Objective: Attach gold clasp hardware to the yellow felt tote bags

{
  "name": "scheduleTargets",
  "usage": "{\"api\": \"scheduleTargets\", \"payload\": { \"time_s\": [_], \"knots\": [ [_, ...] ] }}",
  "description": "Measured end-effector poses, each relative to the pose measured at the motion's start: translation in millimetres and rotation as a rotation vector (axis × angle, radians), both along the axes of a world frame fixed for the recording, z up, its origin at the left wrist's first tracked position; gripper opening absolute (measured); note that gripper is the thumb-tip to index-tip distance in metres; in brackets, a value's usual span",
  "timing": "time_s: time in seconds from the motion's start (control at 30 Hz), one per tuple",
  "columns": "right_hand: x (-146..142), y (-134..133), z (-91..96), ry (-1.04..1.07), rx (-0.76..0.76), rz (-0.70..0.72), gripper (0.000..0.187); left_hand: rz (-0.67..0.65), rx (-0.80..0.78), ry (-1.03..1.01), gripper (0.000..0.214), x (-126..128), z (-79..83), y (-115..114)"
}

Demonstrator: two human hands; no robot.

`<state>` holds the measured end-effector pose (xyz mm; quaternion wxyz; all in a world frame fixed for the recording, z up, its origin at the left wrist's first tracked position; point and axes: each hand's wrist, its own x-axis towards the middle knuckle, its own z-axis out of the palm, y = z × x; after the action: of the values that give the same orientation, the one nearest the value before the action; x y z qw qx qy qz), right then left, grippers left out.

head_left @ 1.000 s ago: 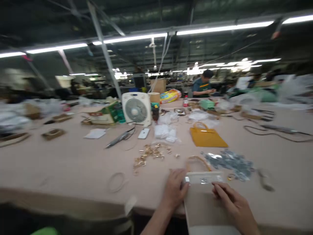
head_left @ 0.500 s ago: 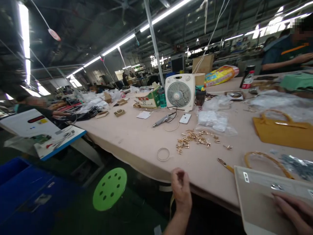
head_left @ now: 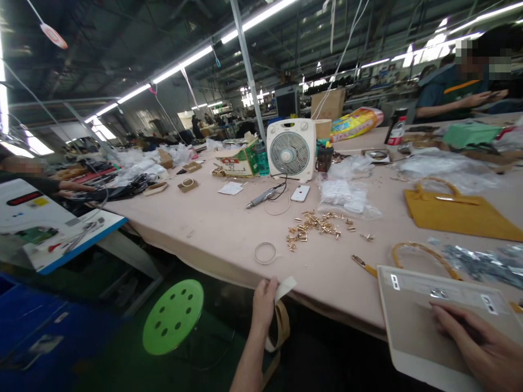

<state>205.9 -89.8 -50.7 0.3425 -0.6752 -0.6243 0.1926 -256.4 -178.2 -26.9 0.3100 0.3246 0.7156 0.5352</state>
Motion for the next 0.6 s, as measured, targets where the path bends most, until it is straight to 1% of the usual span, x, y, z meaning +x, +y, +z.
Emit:
{"api": "scheduleTargets", "payload": {
  "time_s": [0.07, 0.1, 0.2, 0.27, 0.33, 0.37, 0.4, 0.43, 0.5, 0.53, 0.57, 0.6],
  "knots": [
    [-1, -1, 5.8, 0.087, -0.114, 0.005, 0.044, -0.087, -0.019, 0.039, 0.052, -4, 9.6, -3],
    [-3, -2, 9.4, 0.12, -0.141, -0.004, 0.043, -0.133, -0.026, 0.06, 0.048, -6, 15.8, -5],
    [-16, -8, 21.8, 0.137, -0.107, -0.044, 0.037, -0.238, -0.027, 0.126, 0.036, -4, 38.7, -12],
    [-31, -13, 29.9, 0.149, -0.072, -0.053, 0.037, -0.273, 0.003, 0.213, 0.029, 0, 55.1, -15],
    [-51, -20, 38.9, 0.18, -0.043, -0.029, 0.041, -0.288, 0.052, 0.266, 0.026, 5, 69.4, -16],
    [-63, -25, 44.6, 0.199, -0.029, 0.004, 0.043, -0.293, 0.08, 0.236, 0.026, 9, 75.1, -16],
    [-77, -31, 51.7, 0.22, -0.021, 0.054, 0.044, -0.293, 0.11, 0.149, 0.027, 13, 79.5, -15],
    [-92, -38, 60.3, 0.244, -0.016, 0.12, 0.044, -0.286, 0.139, 0.006, 0.029, 18, 82.8, -14],
    [-125, -53, 81.4, 0.308, -0.051, 0.318, 0.04, -0.264, 0.201, -0.337, 0.033, 30, 86.5, -10],
    [-142, -60, 92.8, 0.342, -0.093, 0.442, 0.04, -0.259, 0.233, -0.483, 0.034, 37, 87.5, -8],
    [-160, -67, 103.6, 0.372, -0.154, 0.587, 0.047, -0.266, 0.259, -0.594, 0.035, 44, 88.2, -6],
    [-176, -72, 113.0, 0.397, -0.195, 0.706, 0.059, -0.285, 0.278, -0.666, 0.035, 51, 88.8, -4]
  ]
}}
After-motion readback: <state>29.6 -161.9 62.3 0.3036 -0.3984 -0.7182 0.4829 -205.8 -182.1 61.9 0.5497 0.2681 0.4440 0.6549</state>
